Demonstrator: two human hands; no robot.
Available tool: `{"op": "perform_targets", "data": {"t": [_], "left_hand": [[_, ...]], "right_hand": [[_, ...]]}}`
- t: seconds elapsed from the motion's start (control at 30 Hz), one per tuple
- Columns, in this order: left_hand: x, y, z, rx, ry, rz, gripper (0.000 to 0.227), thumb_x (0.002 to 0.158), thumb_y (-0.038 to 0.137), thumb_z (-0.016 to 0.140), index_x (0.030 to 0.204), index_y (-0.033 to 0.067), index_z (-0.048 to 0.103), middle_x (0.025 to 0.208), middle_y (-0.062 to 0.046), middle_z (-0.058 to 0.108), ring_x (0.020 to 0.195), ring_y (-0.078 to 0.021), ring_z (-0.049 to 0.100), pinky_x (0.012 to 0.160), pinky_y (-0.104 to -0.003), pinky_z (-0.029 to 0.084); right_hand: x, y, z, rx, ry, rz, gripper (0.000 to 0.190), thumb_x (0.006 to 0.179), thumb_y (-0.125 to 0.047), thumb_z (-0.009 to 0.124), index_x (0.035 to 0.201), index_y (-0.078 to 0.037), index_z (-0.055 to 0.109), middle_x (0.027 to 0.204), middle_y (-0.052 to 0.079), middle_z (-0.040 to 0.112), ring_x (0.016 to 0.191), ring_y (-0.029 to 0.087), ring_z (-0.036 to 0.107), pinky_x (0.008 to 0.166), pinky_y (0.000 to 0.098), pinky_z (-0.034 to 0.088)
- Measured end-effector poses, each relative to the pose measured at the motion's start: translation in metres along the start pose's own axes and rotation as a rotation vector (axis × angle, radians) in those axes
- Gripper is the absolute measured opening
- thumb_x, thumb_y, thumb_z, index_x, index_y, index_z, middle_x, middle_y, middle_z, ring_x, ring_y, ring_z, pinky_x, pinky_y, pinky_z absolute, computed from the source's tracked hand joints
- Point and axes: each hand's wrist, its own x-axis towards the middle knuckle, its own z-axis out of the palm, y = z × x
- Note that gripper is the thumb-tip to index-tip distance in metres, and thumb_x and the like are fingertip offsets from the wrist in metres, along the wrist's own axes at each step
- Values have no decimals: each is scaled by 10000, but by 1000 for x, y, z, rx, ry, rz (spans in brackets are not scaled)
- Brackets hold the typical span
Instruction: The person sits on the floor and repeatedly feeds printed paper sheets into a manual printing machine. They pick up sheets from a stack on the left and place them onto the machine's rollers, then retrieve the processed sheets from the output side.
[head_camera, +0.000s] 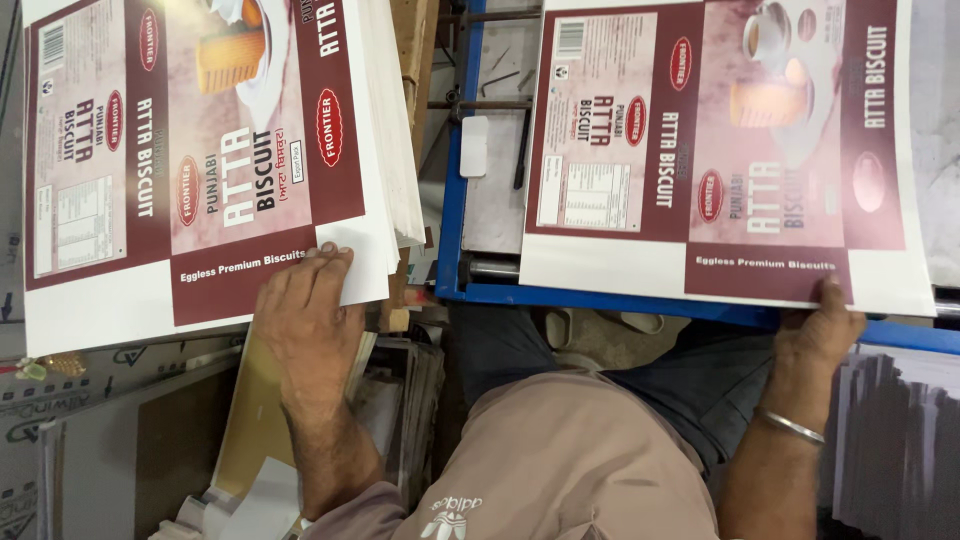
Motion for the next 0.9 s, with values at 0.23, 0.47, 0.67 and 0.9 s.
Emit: {"op": "perform_targets", "data": {"t": [0.23, 0.47, 0.67, 0.9], "left_hand": [[3, -31, -14, -235, -69, 40, 480, 810, 107, 756, 1284, 63, 697, 1294, -98, 688, 1192, -311, 633, 1035, -462, 503], [-9, -44, 2, -201, 42, 12, 517, 786, -3, 674, 1301, 42, 690, 1277, -158, 722, 1208, -343, 673, 1045, -482, 517], [0, -63, -1, -301, 254, -95, 377, 925, -52, 672, 1281, 70, 687, 1231, -128, 730, 1134, -285, 710, 908, -420, 530], [21, 55, 27, -192, -33, 125, 427, 867, 81, 630, 1271, -56, 645, 1232, -219, 672, 1160, -368, 623, 998, -519, 500]], "right_hand": [[-13, -3, -16, -79, -277, 82, 267, 1185, -143, 521, 1353, 63, 558, 1240, 240, 658, 1093, 388, 719, 875, 463, 661], [-61, -14, 7, -153, -330, 114, 315, 1160, -158, 528, 1374, 74, 519, 1271, 261, 653, 1116, 383, 717, 887, 445, 654], [-113, -34, 88, -233, -495, 160, 394, 1115, -161, 522, 1425, 81, 491, 1307, 288, 626, 1124, 360, 702, 909, 412, 638], [-205, -57, 185, -20, -1190, 226, 499, 1037, -180, 586, 1481, 10, 462, 1382, 218, 620, 1232, 351, 663, 967, 454, 620]]}}
